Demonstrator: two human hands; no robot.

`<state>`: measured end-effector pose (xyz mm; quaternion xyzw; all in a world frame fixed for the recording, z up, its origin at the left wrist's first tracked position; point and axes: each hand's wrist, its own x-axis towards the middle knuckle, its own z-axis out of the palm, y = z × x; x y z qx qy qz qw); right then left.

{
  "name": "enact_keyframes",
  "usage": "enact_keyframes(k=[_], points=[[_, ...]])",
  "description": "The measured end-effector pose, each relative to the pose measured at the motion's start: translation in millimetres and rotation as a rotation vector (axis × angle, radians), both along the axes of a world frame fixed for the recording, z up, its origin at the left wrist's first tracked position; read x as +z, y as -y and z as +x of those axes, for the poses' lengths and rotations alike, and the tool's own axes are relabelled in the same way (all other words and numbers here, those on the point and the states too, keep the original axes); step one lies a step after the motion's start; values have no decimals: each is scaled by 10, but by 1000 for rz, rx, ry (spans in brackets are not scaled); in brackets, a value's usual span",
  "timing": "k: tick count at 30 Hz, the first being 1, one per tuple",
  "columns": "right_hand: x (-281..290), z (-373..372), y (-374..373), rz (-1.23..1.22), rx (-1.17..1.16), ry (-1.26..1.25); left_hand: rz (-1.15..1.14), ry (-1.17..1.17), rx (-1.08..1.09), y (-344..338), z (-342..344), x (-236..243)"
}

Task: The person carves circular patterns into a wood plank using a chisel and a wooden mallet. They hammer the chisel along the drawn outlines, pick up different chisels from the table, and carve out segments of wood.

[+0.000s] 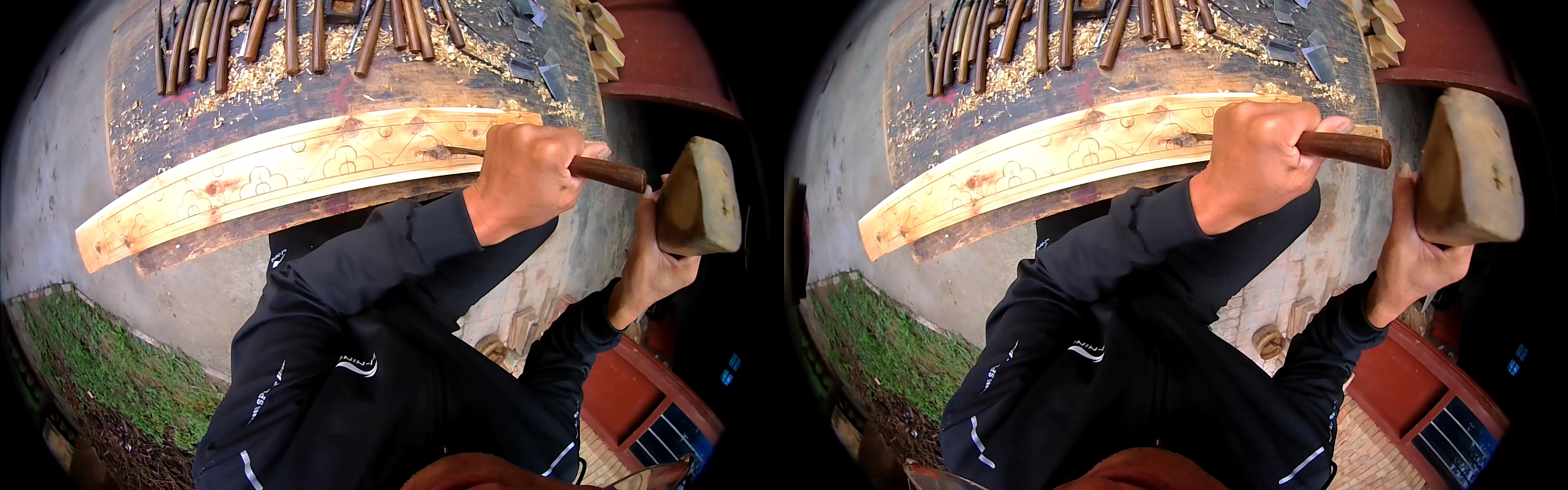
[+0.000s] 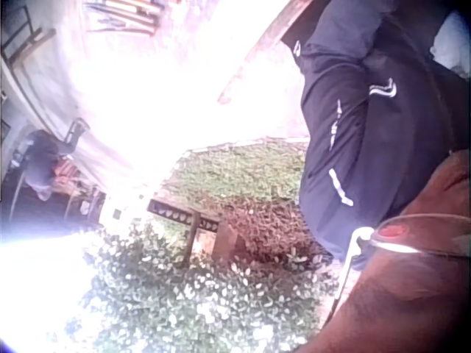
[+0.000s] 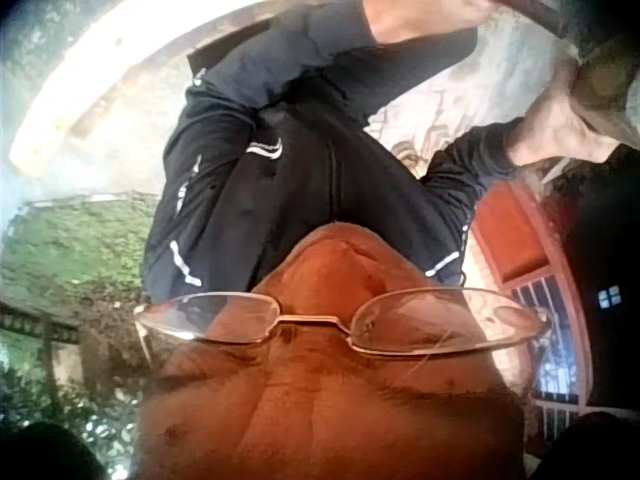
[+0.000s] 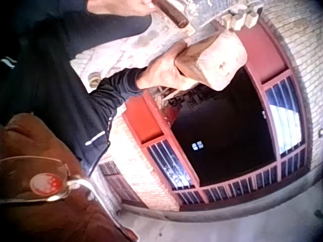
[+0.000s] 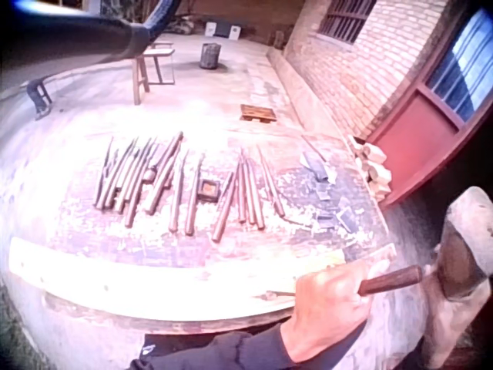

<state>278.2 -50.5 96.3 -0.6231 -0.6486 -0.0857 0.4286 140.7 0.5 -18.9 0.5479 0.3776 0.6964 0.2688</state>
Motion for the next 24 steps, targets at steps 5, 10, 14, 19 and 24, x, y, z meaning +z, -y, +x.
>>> enact_keyframes(k=[5,10,14,19,24], points=[[259,-9,-64,203,220,-161,-31,-15,86,-9,-63,27],[373,183,-40,257,396,-453,-65,-51,15,6,-56,34],[160,-285,-253,-53,63,446,-54,-37,5,-6,-88,-31],[141,-247,-234,7,165,423,-115,-10,-291,-100,-200,-21],[62,-258,-169,11,135,399,-67,19,-227,-26,-208,-75]])
